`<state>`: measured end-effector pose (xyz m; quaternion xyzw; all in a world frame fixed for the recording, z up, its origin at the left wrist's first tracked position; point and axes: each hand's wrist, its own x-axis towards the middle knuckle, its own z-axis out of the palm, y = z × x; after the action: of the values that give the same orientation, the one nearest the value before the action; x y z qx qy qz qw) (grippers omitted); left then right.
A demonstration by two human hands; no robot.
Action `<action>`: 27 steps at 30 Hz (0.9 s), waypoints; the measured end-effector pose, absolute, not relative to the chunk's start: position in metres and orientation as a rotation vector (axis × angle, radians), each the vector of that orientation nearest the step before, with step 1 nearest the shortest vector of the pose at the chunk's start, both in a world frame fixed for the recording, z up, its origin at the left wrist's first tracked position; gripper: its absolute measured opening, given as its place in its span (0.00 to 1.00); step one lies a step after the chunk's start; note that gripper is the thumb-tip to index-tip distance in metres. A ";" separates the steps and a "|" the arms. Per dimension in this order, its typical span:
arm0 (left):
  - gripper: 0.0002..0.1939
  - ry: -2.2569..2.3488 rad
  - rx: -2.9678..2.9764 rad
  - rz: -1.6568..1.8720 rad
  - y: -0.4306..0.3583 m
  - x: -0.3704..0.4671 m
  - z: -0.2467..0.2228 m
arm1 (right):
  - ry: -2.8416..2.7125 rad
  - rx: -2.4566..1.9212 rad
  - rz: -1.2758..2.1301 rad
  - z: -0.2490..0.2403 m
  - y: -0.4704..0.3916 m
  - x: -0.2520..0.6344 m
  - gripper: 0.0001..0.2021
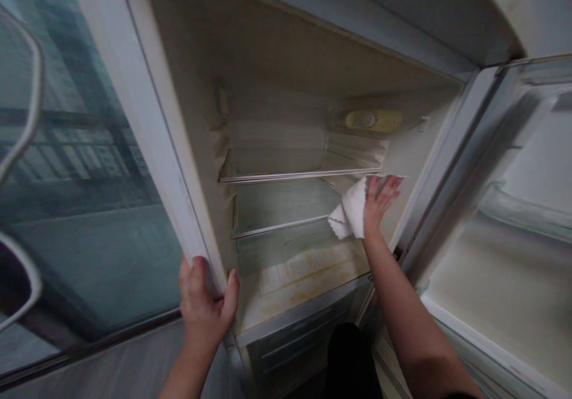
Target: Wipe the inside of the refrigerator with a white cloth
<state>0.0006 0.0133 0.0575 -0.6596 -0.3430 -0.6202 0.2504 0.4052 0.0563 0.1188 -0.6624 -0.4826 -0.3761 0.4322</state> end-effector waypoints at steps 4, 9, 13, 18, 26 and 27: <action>0.50 -0.939 -1.793 -1.684 0.012 0.001 0.058 | -1.231 -1.738 -1.083 0.142 0.085 0.429 0.38; 0.50 -0.916 -1.784 -1.692 0.011 0.003 0.059 | -1.307 -1.703 -1.044 0.107 0.081 0.425 0.32; 0.49 -0.971 -1.771 -1.716 0.013 0.002 0.054 | -1.275 -1.559 -0.983 0.080 0.065 0.405 0.24; 0.49 -0.995 -1.769 -1.751 0.015 -0.001 0.051 | -1.220 -1.579 -0.984 0.064 0.044 0.368 0.11; 0.52 -0.932 -1.801 -1.667 0.012 -0.001 0.059 | -1.254 -1.861 -0.767 0.074 0.037 0.350 0.19; 0.52 -0.936 -1.802 -1.669 0.012 0.000 0.058 | -1.305 -1.853 -0.714 0.076 0.038 0.351 0.18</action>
<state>-0.0005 0.0117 0.0585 -0.6632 -0.3444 -0.6142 0.2536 0.3515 0.0383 0.0756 -0.7235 -0.5096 -0.2788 0.3731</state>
